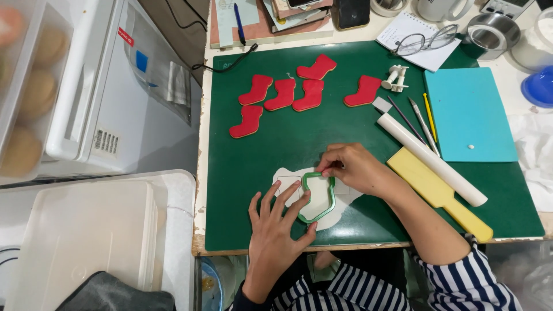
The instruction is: Smoothing a piece of white fondant with a scraper and then cutting out a shape using a green cookie cutter.
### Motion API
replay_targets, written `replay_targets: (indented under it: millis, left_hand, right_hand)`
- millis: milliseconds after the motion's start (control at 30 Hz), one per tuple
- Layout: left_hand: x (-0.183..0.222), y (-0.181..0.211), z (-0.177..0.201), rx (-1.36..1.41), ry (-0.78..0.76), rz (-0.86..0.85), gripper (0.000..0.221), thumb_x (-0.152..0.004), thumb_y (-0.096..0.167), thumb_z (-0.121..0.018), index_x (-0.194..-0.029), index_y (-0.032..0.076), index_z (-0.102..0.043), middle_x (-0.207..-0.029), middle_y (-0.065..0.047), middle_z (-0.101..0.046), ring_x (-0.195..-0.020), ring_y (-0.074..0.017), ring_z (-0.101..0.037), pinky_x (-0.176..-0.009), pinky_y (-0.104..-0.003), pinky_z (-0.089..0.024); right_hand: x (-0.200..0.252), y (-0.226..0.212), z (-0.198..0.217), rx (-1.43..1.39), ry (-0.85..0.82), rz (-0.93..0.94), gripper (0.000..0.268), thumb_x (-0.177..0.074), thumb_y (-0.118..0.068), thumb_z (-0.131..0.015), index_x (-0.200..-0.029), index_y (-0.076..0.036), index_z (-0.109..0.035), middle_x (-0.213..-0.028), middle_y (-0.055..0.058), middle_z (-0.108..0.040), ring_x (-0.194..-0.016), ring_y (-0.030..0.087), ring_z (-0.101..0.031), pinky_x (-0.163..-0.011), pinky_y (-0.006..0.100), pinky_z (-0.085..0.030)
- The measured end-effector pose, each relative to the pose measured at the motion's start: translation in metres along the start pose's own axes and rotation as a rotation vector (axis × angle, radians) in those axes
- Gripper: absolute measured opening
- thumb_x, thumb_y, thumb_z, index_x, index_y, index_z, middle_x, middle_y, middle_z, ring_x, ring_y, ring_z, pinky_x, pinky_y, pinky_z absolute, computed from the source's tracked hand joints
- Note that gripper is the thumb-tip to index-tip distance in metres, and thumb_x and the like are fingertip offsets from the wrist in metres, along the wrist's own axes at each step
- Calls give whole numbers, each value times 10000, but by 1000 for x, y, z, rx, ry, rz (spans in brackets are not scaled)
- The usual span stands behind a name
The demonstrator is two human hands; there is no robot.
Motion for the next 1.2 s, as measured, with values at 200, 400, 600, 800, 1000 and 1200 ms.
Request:
replay_targets:
  millis: [200, 400, 600, 800, 1000, 1200]
  left_hand:
    - [-3, 1, -1, 21, -25, -12, 409, -903, 333, -680, -1290, 202, -651, -1479, 85, -578, -1443, -269, -442, -1128, -608, -252]
    - [-7, 2, 0, 18, -16, -28, 357, -856, 316, -693, -1189, 186, -690, -1403, 69, -644, -1390, -245, -505, -1106, -614, -269]
    - [-6, 2, 0, -27, -32, -59, 372, -889, 313, -695, -1237, 182, -681, -1447, 55, -623, -1391, -222, -515, -1119, -594, -273]
    - [-4, 2, -4, -85, -15, -80, 390, -909, 339, -662, -1262, 176, -677, -1456, 42, -622, -1394, -213, -517, -1108, -545, -294]
    - [-4, 6, 3, -154, -32, -95, 397, -939, 374, -655, -1290, 189, -670, -1464, 53, -618, -1405, -205, -506, -1109, -549, -296]
    - [2, 7, -6, -320, -77, -116, 438, -970, 419, -604, -1343, 196, -651, -1489, 70, -596, -1416, -163, -482, -1145, -550, -283]
  right_hand:
    - [0, 5, -6, -17, 31, 22, 167, -901, 21, -685, -879, -103, -794, -870, -2, -710, -763, 157, -687, -688, 287, -506]
    - [1, -1, -7, -48, 49, 6, 224, -890, 82, -618, -857, -66, -783, -858, 23, -707, -773, 167, -702, -696, 286, -519]
    - [4, -7, -5, 7, 46, 65, 166, -924, 48, -637, -851, -53, -746, -866, 26, -700, -780, 184, -705, -679, 303, -502]
    - [3, -2, -10, 61, 75, 104, 189, -895, 99, -608, -837, -44, -718, -868, 45, -699, -772, 211, -691, -666, 321, -508]
    - [1, 0, -9, 32, 60, 90, 188, -892, 100, -618, -856, -45, -731, -881, 46, -705, -798, 196, -708, -695, 297, -534]
    - [-1, 2, -7, 38, 11, 56, 186, -913, 59, -621, -865, -60, -756, -877, 31, -697, -796, 192, -718, -713, 296, -524]
Point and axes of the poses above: each hand's wrist, its own x-axis away from the middle knuckle, its own z-axis out of the back of the hand, y = z × x, the point moved 3 cm from there along -x, towards the middle knuckle
